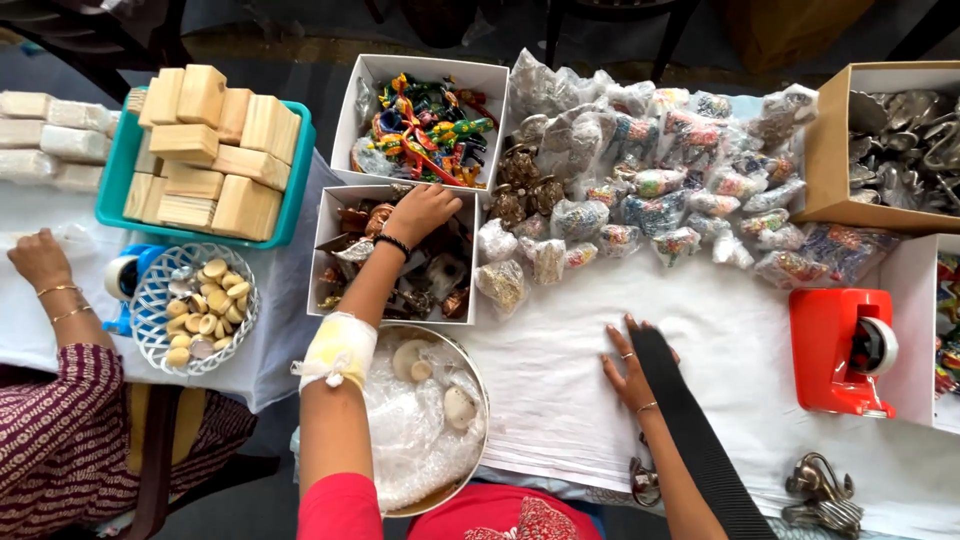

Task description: Wrapping small figurines and souvenir items in bubble wrap for shipping or storage.

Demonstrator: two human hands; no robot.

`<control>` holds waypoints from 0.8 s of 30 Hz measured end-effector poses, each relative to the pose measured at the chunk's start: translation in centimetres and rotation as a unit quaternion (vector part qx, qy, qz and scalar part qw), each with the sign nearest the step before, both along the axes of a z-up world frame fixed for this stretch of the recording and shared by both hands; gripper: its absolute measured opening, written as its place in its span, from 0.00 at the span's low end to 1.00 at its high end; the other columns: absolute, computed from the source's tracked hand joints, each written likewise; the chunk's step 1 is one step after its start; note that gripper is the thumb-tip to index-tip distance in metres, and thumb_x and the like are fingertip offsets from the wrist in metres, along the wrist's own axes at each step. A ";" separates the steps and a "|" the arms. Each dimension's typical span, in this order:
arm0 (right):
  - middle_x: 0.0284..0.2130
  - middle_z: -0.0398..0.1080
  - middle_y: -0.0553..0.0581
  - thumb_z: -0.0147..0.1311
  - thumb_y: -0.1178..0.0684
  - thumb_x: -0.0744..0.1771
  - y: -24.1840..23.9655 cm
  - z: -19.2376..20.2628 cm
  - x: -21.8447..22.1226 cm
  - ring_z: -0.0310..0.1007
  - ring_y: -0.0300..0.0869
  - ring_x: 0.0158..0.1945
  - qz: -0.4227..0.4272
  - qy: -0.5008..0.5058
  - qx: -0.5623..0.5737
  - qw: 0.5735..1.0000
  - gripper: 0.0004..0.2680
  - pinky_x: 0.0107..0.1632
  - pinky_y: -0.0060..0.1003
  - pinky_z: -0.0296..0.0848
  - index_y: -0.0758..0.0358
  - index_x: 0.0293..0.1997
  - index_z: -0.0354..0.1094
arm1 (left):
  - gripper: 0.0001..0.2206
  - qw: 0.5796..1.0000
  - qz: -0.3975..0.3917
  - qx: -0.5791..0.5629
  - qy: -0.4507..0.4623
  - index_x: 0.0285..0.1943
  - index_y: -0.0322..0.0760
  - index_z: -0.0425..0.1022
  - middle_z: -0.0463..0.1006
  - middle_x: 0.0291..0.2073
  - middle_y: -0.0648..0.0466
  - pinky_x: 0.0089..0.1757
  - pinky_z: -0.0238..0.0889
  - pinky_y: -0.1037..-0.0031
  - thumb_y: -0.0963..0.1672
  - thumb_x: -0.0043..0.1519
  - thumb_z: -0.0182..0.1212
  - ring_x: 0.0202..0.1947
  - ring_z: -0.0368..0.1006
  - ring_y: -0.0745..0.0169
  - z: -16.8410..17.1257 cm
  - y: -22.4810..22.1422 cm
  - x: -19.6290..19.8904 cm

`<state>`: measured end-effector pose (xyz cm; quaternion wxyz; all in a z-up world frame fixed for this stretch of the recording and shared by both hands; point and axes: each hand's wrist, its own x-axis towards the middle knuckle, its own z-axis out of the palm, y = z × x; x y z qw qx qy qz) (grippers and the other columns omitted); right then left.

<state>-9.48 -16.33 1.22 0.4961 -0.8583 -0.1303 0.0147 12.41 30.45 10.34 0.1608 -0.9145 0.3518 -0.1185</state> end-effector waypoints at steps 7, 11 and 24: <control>0.73 0.55 0.46 0.52 0.37 0.65 0.0 1.7 -0.5 0.52 0.45 0.74 -0.057 -0.116 -0.387 0.913 0.22 0.68 0.51 0.49 0.35 0.68 0.62 | 0.03 0.996 0.046 0.034 0.072 0.36 0.48 0.75 0.76 0.36 0.59 0.49 0.64 0.66 0.43 0.61 0.57 0.47 0.73 0.60 -3.1 1.2 1.3; 0.73 0.54 0.47 0.53 0.37 0.64 -0.4 1.0 -0.4 0.52 0.46 0.73 -0.069 -0.128 -0.361 0.921 0.23 0.67 0.53 0.47 0.36 0.69 0.62 | 0.03 1.000 0.006 0.011 0.024 0.36 0.47 0.75 0.76 0.38 0.59 0.52 0.63 0.63 0.45 0.60 0.57 0.48 0.73 0.62 -0.5 0.6 0.5; 0.73 0.53 0.48 0.54 0.36 0.66 -0.4 -0.3 -0.8 0.50 0.46 0.73 -0.062 -0.134 -0.336 0.930 0.22 0.68 0.55 0.46 0.36 0.70 0.62 | 0.11 0.984 0.067 -0.161 0.034 0.52 0.40 0.74 0.78 0.51 0.54 0.53 0.67 0.67 0.40 0.61 0.55 0.52 0.76 0.55 3.1 5.0 -4.5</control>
